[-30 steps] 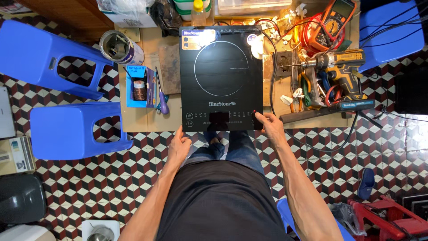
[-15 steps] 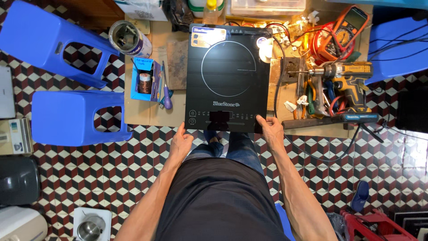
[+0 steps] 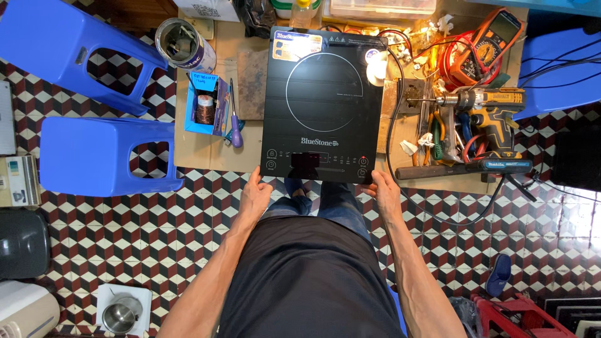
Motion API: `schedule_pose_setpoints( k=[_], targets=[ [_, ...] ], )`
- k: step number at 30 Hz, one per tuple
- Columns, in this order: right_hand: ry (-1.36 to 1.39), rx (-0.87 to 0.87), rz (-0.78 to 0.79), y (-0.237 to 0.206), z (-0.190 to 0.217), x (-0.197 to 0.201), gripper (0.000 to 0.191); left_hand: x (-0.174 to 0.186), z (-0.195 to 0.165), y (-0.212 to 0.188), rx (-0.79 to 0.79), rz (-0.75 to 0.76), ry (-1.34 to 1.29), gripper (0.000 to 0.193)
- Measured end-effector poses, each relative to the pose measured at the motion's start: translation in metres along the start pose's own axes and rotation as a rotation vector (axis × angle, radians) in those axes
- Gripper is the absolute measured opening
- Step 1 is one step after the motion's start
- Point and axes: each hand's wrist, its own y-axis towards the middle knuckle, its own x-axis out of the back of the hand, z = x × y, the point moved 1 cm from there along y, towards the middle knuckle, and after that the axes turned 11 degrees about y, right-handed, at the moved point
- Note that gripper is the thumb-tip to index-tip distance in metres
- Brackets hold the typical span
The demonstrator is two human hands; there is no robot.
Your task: The person uses a cordless drill to remove screws from the underside of a BlueStone induction cooktop, then flips it over and tests the control panel by pressing buttons. The cooktop is handled throughout the process and placed back on the workbench after testing.
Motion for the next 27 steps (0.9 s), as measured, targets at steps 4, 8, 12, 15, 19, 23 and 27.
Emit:
schedule_pose_setpoints(
  k=[4,8,12,15,19,23,27],
  targets=[
    [-0.008,0.034,0.017,0.002,-0.008,0.004,0.044,-0.001,0.002,0.0,0.025,0.026,0.016,0.078],
    [-0.031,0.06,0.03,0.0,-0.007,0.005,0.044,-0.003,0.002,-0.001,0.009,0.021,0.065,0.077],
    [-0.066,0.06,0.005,-0.003,-0.004,0.001,0.045,-0.004,0.002,-0.003,0.03,0.035,0.013,0.077],
    [-0.064,0.06,-0.005,-0.004,-0.002,-0.002,0.047,-0.004,0.001,-0.004,0.031,0.045,0.015,0.076],
    [-0.097,0.047,-0.026,-0.006,0.002,-0.005,0.049,-0.001,-0.001,-0.005,0.036,0.068,-0.012,0.078],
    [-0.144,0.028,-0.056,-0.008,0.006,-0.01,0.053,0.001,-0.001,-0.004,0.046,0.077,-0.009,0.078],
    [-0.167,0.014,-0.086,-0.006,0.006,-0.011,0.053,-0.001,0.001,-0.002,0.036,0.066,0.011,0.078]
  ],
)
